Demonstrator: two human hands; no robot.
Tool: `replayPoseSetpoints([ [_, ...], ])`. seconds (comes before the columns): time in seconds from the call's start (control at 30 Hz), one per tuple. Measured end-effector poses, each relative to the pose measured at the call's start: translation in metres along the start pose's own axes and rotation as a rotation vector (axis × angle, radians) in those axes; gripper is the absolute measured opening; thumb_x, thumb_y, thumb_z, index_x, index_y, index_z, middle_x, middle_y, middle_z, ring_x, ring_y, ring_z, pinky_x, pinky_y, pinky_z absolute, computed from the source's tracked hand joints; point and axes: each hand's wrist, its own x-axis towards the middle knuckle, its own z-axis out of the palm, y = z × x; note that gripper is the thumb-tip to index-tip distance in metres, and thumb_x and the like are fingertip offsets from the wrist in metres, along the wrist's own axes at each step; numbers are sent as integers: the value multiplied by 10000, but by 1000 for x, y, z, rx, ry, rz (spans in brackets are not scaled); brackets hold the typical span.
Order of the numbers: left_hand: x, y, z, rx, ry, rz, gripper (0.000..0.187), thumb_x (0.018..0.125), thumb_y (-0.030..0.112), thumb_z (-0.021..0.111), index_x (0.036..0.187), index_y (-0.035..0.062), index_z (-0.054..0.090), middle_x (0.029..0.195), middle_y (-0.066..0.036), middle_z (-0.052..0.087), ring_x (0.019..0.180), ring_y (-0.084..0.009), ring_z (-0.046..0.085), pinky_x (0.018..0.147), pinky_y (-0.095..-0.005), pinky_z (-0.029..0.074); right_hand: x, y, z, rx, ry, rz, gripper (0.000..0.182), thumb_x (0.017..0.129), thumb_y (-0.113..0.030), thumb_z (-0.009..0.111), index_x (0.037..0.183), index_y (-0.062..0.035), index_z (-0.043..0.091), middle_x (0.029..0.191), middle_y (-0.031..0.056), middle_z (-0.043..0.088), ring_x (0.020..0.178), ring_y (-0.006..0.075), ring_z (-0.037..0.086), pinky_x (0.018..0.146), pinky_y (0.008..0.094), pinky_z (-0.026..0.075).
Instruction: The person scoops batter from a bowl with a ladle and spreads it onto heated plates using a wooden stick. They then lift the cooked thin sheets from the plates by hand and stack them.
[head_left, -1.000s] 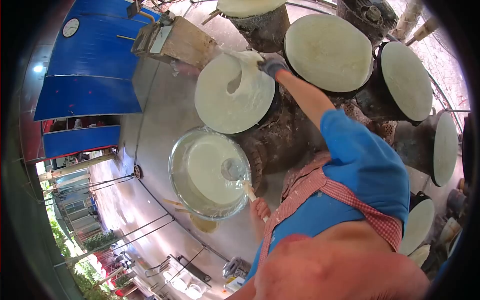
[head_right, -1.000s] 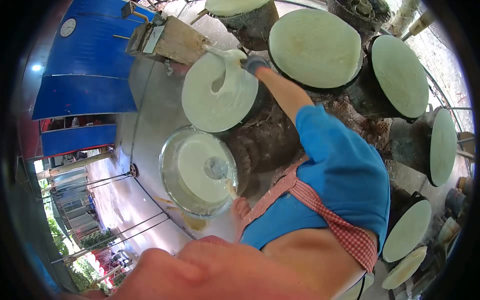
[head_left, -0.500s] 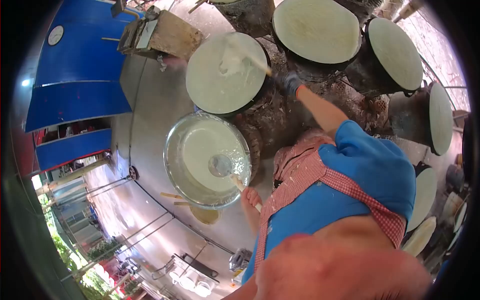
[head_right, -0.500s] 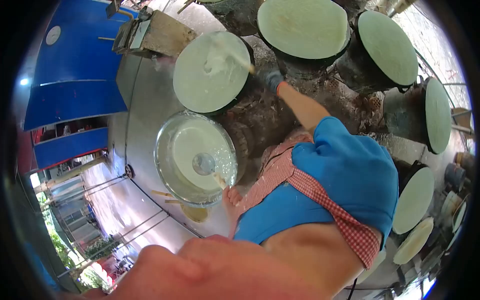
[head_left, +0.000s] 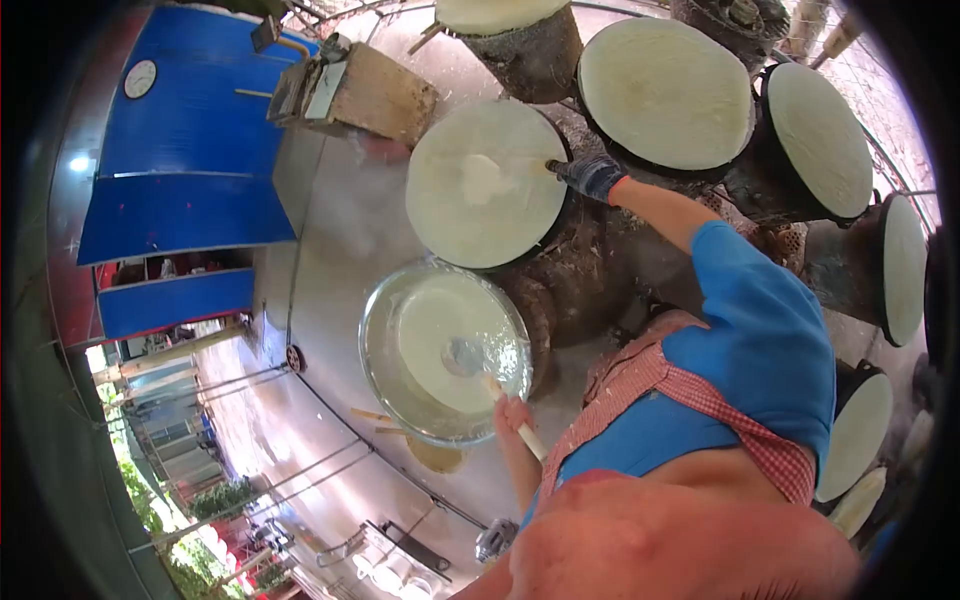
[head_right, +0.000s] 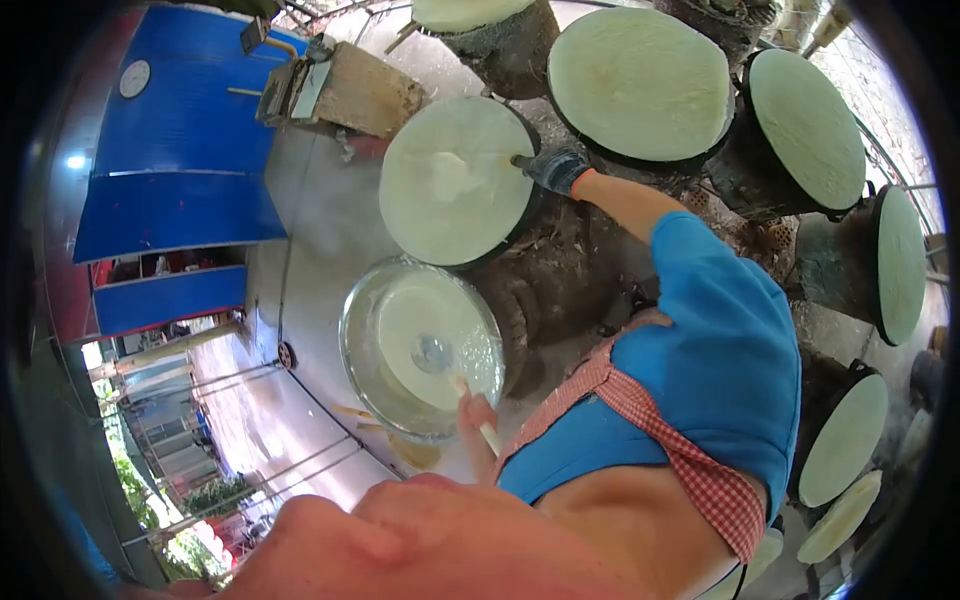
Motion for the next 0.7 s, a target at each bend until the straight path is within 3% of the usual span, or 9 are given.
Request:
replayPoseSetpoints([
  [0.07, 17, 7, 18, 155, 111, 100, 302, 843, 173, 423, 562, 134, 320, 436, 24, 273, 320, -66, 257, 276, -191, 253, -5, 13, 0, -88, 21, -95, 291, 840, -279, 383, 1076, -195, 531, 747, 147, 584, 627, 312, 566, 546, 424, 437],
  [0.13, 43, 15, 43, 250, 82, 142, 305, 836, 162, 422, 552, 145, 311, 428, 32, 274, 314, -65, 268, 268, -191, 248, -11, 12, -42, -426, -212, -68, 290, 839, -266, 366, 1084, -200, 507, 710, 154, 581, 575, 314, 561, 478, 432, 428],
  [0.23, 77, 8, 105, 473, 87, 258, 320, 822, 141, 429, 535, 151, 288, 430, 37, 264, 319, -68, 269, 279, -194, 234, -40, 18, -23, -246, 89, -11, 268, 838, -248, 364, 1044, -192, 525, 676, 155, 578, 557, 314, 561, 461, 432, 424],
  [0.3, 111, 25, 119, 414, -35, 121, 322, 811, 108, 444, 534, 149, 287, 441, 38, 259, 334, -65, 267, 289, -189, 233, -52, 13, -25, -340, 35, -71, 265, 836, -248, 366, 1034, -187, 532, 664, 149, 578, 556, 314, 562, 466, 435, 426],
  [0.4, 131, -3, 163, 487, -7, 261, 214, 792, 56, 455, 651, 125, 309, 491, 36, 280, 360, -62, 270, 299, -191, 236, -67, 24, -30, -280, 130, -222, 269, 828, -258, 385, 1048, -194, 526, 635, 139, 575, 551, 305, 568, 466, 440, 426],
  [0.47, 147, -20, 178, 555, -7, 311, 191, 773, 18, 457, 778, 128, 301, 531, 13, 296, 376, -80, 290, 298, -205, 247, -87, 28, -28, -192, 202, 151, 292, 812, -243, 413, 1088, -205, 500, 642, 136, 569, 554, 306, 566, 477, 443, 429],
  [0.6, 204, -64, 179, 823, 139, 522, 163, 773, 86, 485, 818, 109, 331, 504, -7, 296, 349, -103, 291, 302, -220, 263, -128, -12, 20, -268, 77, 20, 296, 812, -248, 414, 1092, -241, 510, 632, 136, 564, 532, 286, 557, 439, 435, 412],
  [0.63, 203, -69, 176, 814, 142, 494, 163, 773, 86, 485, 818, 109, 331, 504, -7, 296, 349, -103, 291, 302, -220, 263, -143, -29, 22, -111, 137, -13, 305, 806, -250, 427, 1102, -264, 501, 612, 130, 559, 509, 263, 553, 423, 420, 408],
  [0.7, 185, -61, 185, 324, 5, -68, 100, 802, 156, 471, 856, 109, 402, 462, 2, 280, 327, -101, 293, 291, -211, 253, -149, -30, 30, -136, 157, -13, 316, 800, -259, 438, 1112, -262, 493, 609, 124, 558, 505, 257, 546, 432, 420, 407],
])
